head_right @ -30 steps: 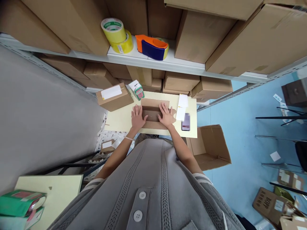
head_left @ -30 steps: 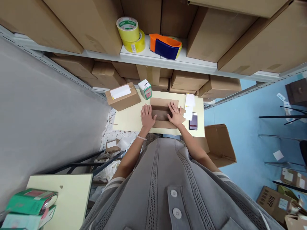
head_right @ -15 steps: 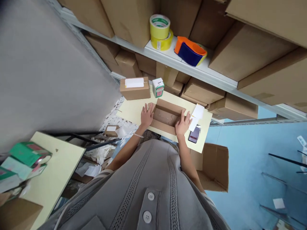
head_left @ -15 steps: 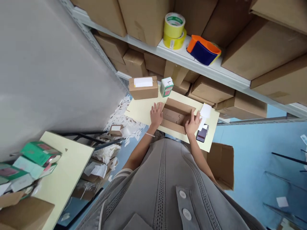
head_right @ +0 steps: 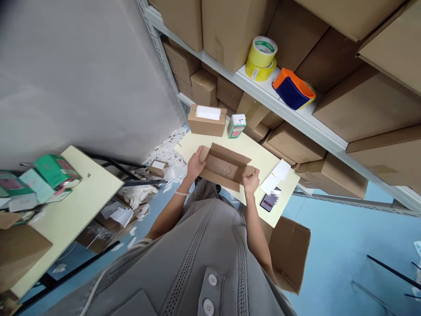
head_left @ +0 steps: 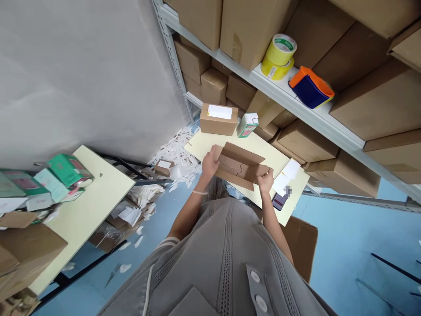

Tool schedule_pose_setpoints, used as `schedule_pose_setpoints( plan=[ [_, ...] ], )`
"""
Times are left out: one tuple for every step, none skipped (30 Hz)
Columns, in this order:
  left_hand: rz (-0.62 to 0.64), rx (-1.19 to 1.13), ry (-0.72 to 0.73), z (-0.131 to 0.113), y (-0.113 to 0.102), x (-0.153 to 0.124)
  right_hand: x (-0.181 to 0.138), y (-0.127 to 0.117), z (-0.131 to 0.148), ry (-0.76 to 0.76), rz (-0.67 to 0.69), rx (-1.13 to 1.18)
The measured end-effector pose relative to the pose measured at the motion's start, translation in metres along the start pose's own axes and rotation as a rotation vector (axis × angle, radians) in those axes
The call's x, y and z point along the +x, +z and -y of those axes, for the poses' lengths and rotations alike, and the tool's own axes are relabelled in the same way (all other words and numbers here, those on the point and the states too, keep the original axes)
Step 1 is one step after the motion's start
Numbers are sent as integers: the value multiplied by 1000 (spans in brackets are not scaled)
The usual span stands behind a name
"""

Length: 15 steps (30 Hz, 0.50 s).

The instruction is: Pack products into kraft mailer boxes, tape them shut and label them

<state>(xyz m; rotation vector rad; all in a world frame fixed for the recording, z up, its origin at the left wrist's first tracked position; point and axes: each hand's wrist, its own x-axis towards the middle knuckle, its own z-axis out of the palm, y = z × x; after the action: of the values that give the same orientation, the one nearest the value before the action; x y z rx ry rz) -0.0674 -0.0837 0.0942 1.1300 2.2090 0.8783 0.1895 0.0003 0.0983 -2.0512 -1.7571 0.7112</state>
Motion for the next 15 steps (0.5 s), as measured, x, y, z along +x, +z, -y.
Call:
schedule_pose_setpoints(
  plan=[
    [-22,-19,2,3,-9,-4,-1,0,7,-26,4,20],
    [-44,-36,4,7,-18,-7,-2,-1,14,-52,6,44],
    [-66,-53,2,11,-27,-11,-2,-2,21,-79,7,71],
    [-88,-70,-4,16,-36,-16,-3,-2,29,-106,12,101],
    [-112,-88,-14,20,-44,-20,-4,-3,36,-133,22,135],
    [-138,-106,-28,24,-53,-25,-4,-3,43,-159,37,172],
    [-167,-123,-42,28,-62,-30,-5,-2,51,-183,56,210],
    [-197,-139,-57,32,-70,-35,-6,-1,60,-204,81,250],
    [-229,-151,-73,35,-79,-41,-8,2,69,-219,113,292],
    [-262,-160,-88,38,-88,-47,-9,4,78,-228,148,332],
    [-296,-167,-103,41,-97,-54,-12,8,88,-234,182,366],
    [-330,-170,-118,43,-106,-61,-14,11,98,-240,215,389],
    [-365,-170,-135,46,-114,-68,-17,15,109,-248,247,402],
    [-399,-168,-154,50,-122,-75,-21,19,120,-259,279,406],
    [-432,-167,-175,54,-129,-83,-25,23,130,-272,312,404]
  ],
)
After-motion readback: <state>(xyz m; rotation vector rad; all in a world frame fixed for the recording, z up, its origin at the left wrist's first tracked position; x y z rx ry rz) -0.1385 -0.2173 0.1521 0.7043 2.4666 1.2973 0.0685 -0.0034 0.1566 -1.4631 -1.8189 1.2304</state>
